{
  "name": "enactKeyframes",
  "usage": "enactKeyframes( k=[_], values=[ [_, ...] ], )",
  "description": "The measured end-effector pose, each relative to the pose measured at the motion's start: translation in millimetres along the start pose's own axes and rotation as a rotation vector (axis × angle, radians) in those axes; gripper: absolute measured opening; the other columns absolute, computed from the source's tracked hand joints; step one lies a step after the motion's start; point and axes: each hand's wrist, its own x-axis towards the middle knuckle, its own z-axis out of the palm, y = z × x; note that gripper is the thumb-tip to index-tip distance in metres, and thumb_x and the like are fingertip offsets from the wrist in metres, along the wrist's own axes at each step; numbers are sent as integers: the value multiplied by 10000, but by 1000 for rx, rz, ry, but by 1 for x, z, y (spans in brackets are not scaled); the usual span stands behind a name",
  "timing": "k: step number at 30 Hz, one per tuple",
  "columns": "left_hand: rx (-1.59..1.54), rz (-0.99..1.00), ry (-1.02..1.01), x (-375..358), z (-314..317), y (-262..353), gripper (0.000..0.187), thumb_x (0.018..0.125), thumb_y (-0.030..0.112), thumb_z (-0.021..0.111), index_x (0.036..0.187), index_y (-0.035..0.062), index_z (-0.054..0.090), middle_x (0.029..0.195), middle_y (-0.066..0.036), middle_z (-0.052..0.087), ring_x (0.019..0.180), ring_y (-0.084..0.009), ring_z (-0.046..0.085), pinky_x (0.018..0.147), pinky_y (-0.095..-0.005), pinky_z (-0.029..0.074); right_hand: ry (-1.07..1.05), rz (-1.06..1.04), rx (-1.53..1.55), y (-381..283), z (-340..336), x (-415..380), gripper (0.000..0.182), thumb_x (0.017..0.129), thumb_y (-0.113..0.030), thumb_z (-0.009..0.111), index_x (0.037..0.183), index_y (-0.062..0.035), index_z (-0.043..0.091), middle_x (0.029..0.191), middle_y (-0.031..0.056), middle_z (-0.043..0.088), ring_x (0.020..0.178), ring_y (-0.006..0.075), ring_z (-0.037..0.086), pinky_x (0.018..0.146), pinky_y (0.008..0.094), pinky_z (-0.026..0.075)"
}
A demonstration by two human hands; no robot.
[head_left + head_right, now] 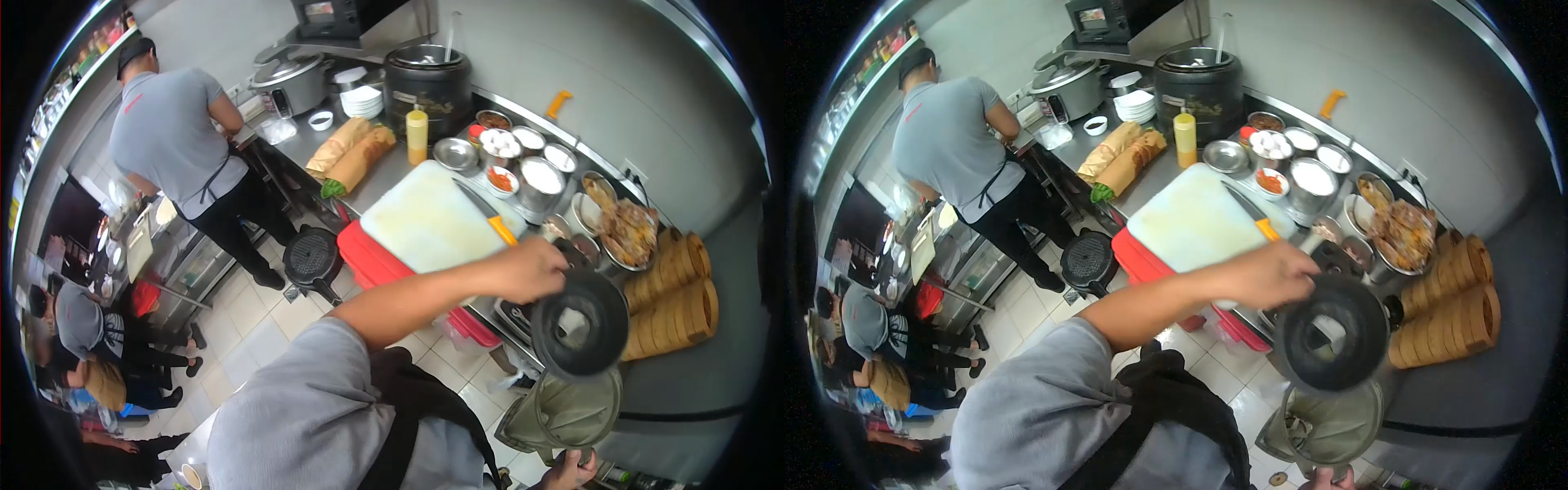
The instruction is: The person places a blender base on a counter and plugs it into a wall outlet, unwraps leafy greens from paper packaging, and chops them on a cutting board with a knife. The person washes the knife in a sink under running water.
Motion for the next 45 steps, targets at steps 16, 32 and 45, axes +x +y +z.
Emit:
enactKeyframes(
  k=[16,32,45],
  values=[
    [100,-519,1066,-145,-309,-402,226,842,136,585,833,-89,608,749,-276,636,726,-414,654,655,-450,508,30,-16,386,-107,300,-3,382,750,-251,798,896,5,556,776,48,583,644,119,563,536,234,454],
    [864,-772,858,-130,-386,-369,516,769,350,727,1137,27,563,1197,-174,494,1173,-314,456,953,-490,376,-134,-100,333,-95,370,47,350,846,-329,705,855,-27,530,593,-25,452,452,48,361,420,221,264],
    [701,-1151,797,-161,-506,-392,942,596,481,835,1325,72,403,1298,-201,493,1208,-376,497,997,-534,382,26,48,207,-149,434,58,280,789,-75,689,980,114,613,734,117,601,569,149,510,507,279,389]
  ],
)
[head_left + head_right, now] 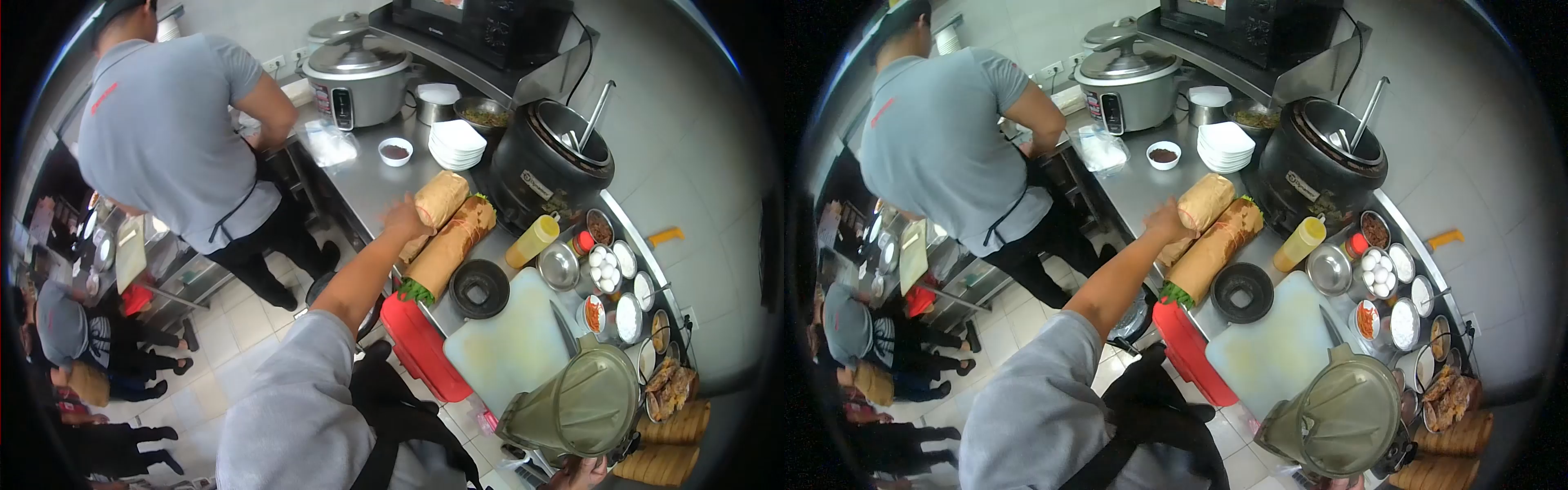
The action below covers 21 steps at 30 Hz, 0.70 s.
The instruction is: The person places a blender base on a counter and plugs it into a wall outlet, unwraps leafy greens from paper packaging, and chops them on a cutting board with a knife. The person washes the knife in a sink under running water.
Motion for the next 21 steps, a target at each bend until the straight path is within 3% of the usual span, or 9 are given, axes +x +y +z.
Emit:
enactKeyframes(
  k=[5,7,9,11,14,16,17,19,21],
  values=[
    [-126,148,-171,47,-4,-27,907,581,422,805,1335,84,431,1167,-178,633,1093,-336,609,921,-384,493,186,-82,-27,-4,68,-21,143,822,-63,633,866,70,607,659,72,546,527,115,438,476,254,319],
    [-123,185,-118,69,-13,-51,897,579,417,803,1328,84,440,1198,-179,621,1110,-334,600,932,-391,485,18,-189,117,14,76,-16,372,871,-356,684,868,-15,537,599,-44,437,467,39,342,431,221,230],
    [-105,223,-124,93,-23,-78,894,580,411,801,1331,87,440,1204,-176,621,1103,-330,605,926,-389,489,21,-176,81,19,84,-23,358,897,-355,657,882,-15,545,577,-26,444,448,46,348,423,219,253],
    [-87,257,-126,110,-35,-94,892,580,406,798,1334,90,440,1209,-173,621,1097,-326,611,920,-388,492,47,-83,174,16,105,-32,299,812,-261,708,861,-14,547,686,14,531,527,72,453,432,224,322],
    [-59,303,-317,115,-50,-92,895,639,416,792,1373,75,411,1310,-193,550,1197,-328,544,985,-399,446,69,-117,143,11,136,-42,264,847,-252,669,871,-17,552,648,6,517,491,71,428,431,225,320],
    [122,375,137,88,-35,-69,889,720,429,762,1419,52,366,1418,-206,440,1312,-337,428,1066,-442,357,29,-104,138,9,143,-49,234,869,-235,649,881,-19,560,631,-2,509,494,64,428,433,221,317],
    [-37,537,35,75,-34,-55,911,781,437,723,1470,39,280,1488,-204,340,1370,-356,334,1114,-482,272,28,-110,138,6,151,-53,234,869,-235,649,881,-19,560,631,-2,509,494,64,428,433,221,317],
    [-434,619,-225,20,-19,-22,1033,746,486,745,1482,-3,210,1478,-257,325,1370,-385,333,1121,-442,287,45,-116,151,-4,164,-58,260,888,-258,648,881,-12,563,635,-3,514,500,60,436,426,222,314],
    [-364,539,-520,-20,-5,4,1183,670,468,802,1511,40,88,1457,-305,280,1305,-456,374,1082,-461,340,56,-96,108,-4,171,-59,290,901,-292,648,890,-13,571,641,-5,518,510,58,435,435,220,311]
  ],
)
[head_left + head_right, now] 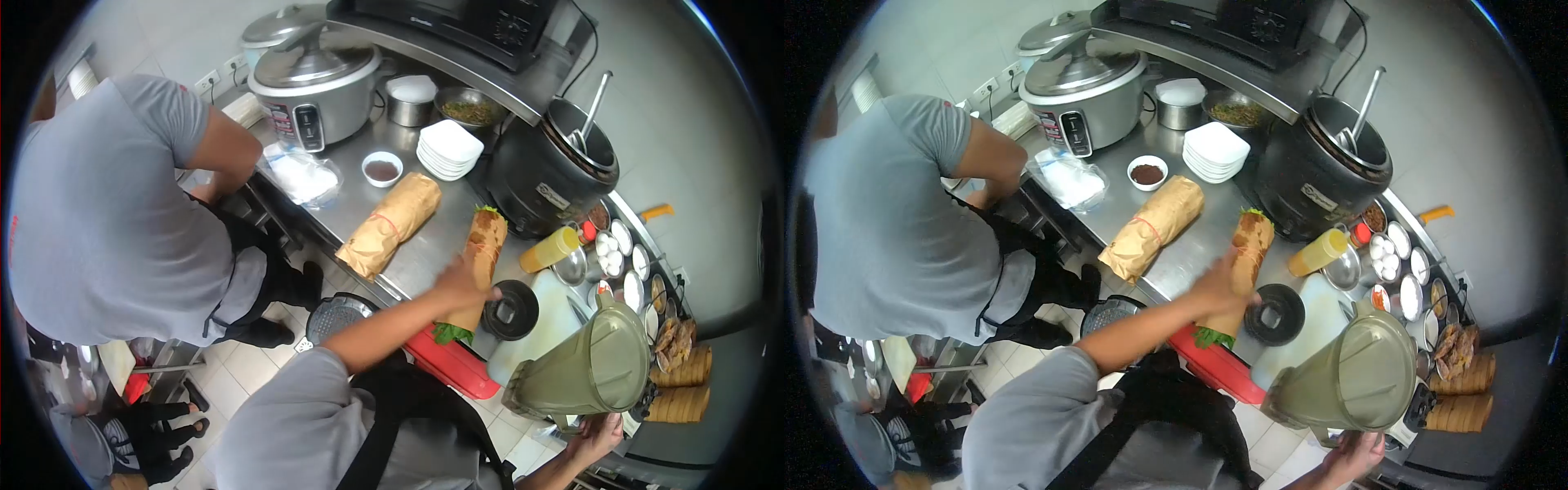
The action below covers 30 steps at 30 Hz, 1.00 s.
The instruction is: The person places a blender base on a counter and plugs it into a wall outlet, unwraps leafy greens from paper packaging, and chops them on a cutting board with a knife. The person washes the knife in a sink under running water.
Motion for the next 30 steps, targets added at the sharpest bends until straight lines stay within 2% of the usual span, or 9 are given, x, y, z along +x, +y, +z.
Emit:
enactKeyframes(
  k=[5,12,14,19,21,23,25,27,30],
  values=[
    [-2,-29,-52,14,10,-13,1117,639,189,794,1514,86,107,1240,-256,424,1152,-461,463,1014,-474,404,48,-54,-95,-5,15,-4,274,951,-301,585,814,-68,536,570,-50,403,478,37,344,448,215,278],
    [142,197,95,45,-41,-77,985,655,141,778,1487,120,252,1201,-232,443,1129,-439,466,965,-455,431,109,-37,-104,-19,35,-2,276,954,-312,580,804,-91,511,573,-58,388,482,37,329,459,216,283],
    [122,228,126,50,-53,-84,951,669,127,767,1480,121,270,1191,-233,444,1136,-422,467,962,-455,426,201,-9,-69,-37,56,-5,142,844,-42,585,720,0,529,600,41,481,501,103,393,458,262,298],
    [129,169,167,46,-83,-86,898,680,159,791,1447,74,331,1212,-259,477,1160,-408,489,986,-447,417,301,-17,-138,-47,79,-3,265,853,-27,549,614,-47,435,556,21,426,467,95,349,432,254,267],
    [94,369,518,63,-119,-89,883,715,248,790,1431,17,327,1216,-287,516,1160,-398,514,998,-449,414,314,-17,-173,-48,79,-1,264,860,-40,560,622,-42,446,555,22,429,465,95,349,429,254,262],
    [-212,254,687,105,-159,-121,696,782,257,715,1342,-21,410,1157,-281,562,1107,-404,551,977,-411,441,326,-18,-208,-48,78,0,264,867,-53,572,630,-38,456,554,22,431,464,95,350,425,255,257],
    [-170,-164,839,117,-194,-125,612,835,303,670,1268,-76,459,1169,-292,572,1122,-412,555,970,-407,445,230,-22,-121,-45,73,-1,297,882,-92,603,631,-36,455,550,23,434,464,99,359,425,256,257],
    [-116,-374,597,177,-191,-196,498,879,299,594,1153,-113,534,1045,-289,628,994,-405,638,826,-431,532,216,-48,-128,-42,70,-2,299,888,-109,612,638,-32,466,551,28,442,466,101,366,426,258,259],
    [-505,-590,269,203,-197,-205,335,892,181,476,976,-118,601,751,-222,662,556,-310,668,443,-400,553,283,-47,-198,-50,70,-9,240,896,-139,623,725,10,545,595,65,506,489,120,404,446,268,299]
  ],
)
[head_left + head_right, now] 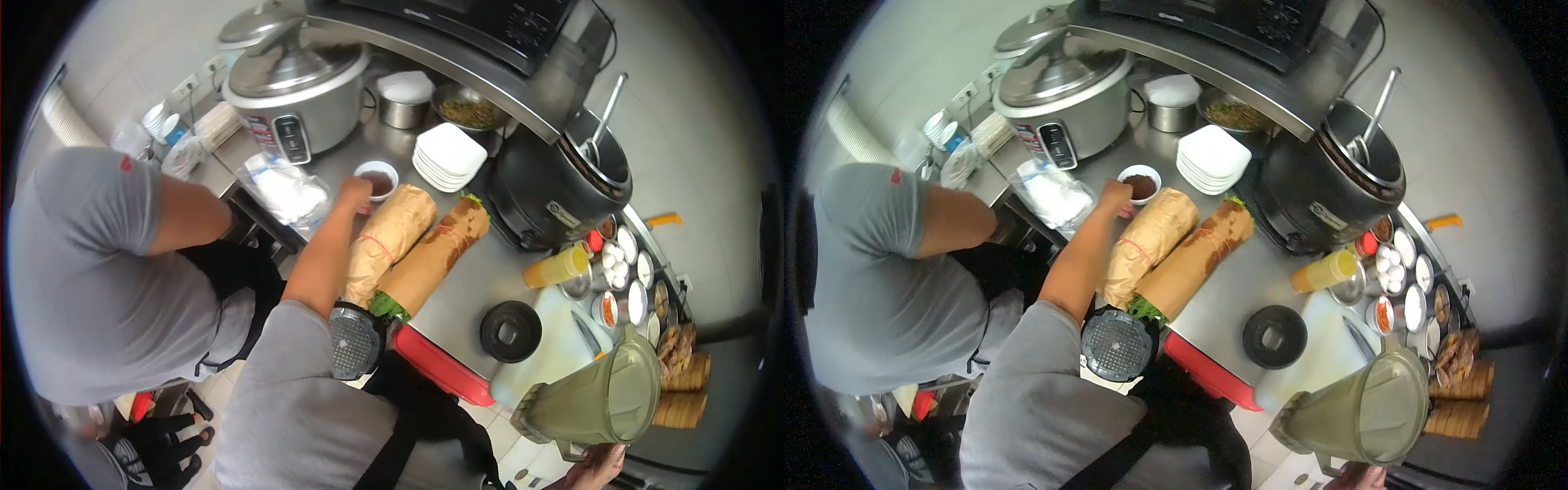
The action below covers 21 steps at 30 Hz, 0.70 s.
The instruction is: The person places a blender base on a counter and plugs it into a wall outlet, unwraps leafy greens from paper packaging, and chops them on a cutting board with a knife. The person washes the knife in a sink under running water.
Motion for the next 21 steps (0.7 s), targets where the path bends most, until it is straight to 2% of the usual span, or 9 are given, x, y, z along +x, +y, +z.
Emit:
enactKeyframes(
  k=[2,7,9,10,11,12,13,16,21],
  values=[
    [-138,78,49,28,7,-6,310,892,158,462,958,-111,599,751,-217,662,584,-299,674,486,-396,573,31,-19,56,5,-4,0,191,891,-131,626,848,52,593,659,104,559,516,141,440,472,272,340],
    [113,179,69,21,-2,35,310,882,174,520,963,-117,592,802,-214,674,668,-288,687,556,-397,564,-268,-26,73,42,-43,17,312,1004,-338,479,849,-68,496,532,-55,317,446,50,282,427,227,271],
    [-31,622,555,-23,34,34,338,875,250,585,992,-67,592,927,-232,669,917,-360,654,780,-406,518,-26,46,21,31,-27,10,250,892,-217,594,891,31,564,628,66,487,493,125,405,465,269,336],
    [-190,870,388,-60,44,39,342,856,272,619,995,-39,594,964,-237,662,906,-376,646,773,-419,514,72,92,-7,28,-17,9,255,836,-157,651,912,81,597,675,126,572,516,163,466,484,290,368],
    [-30,571,146,-104,55,36,356,808,263,667,995,-32,597,951,-236,656,894,-383,638,776,-438,503,7,71,88,26,-8,8,248,823,-184,638,827,59,591,622,111,550,481,157,440,481,296,370],
    [135,1096,363,-130,84,17,386,789,281,686,1023,-15,607,928,-232,639,913,-383,619,795,-444,486,-105,94,90,5,15,1,322,857,-248,643,659,-22,528,532,56,456,436,142,358,465,289,341],
    [211,1023,53,-193,87,9,496,779,314,696,1125,-20,578,1051,-213,602,1062,-359,559,891,-476,433,-203,114,155,-2,21,1,387,873,-288,645,609,-63,473,511,35,390,427,139,315,456,288,321],
    [792,922,-88,-249,111,-41,735,781,309,696,1367,-25,406,1420,-253,354,1373,-396,265,1059,-606,233,-355,178,257,-11,32,8,517,919,-386,613,543,-140,357,496,11,278,425,148,263,457,303,307],
    [806,1060,131,-250,120,-77,694,796,268,684,1367,-18,412,1447,-266,293,1409,-414,187,1113,-606,154,-612,457,753,-11,70,20,500,942,-390,552,550,-102,438,534,60,424,492,206,425,530,383,410]
  ],
)
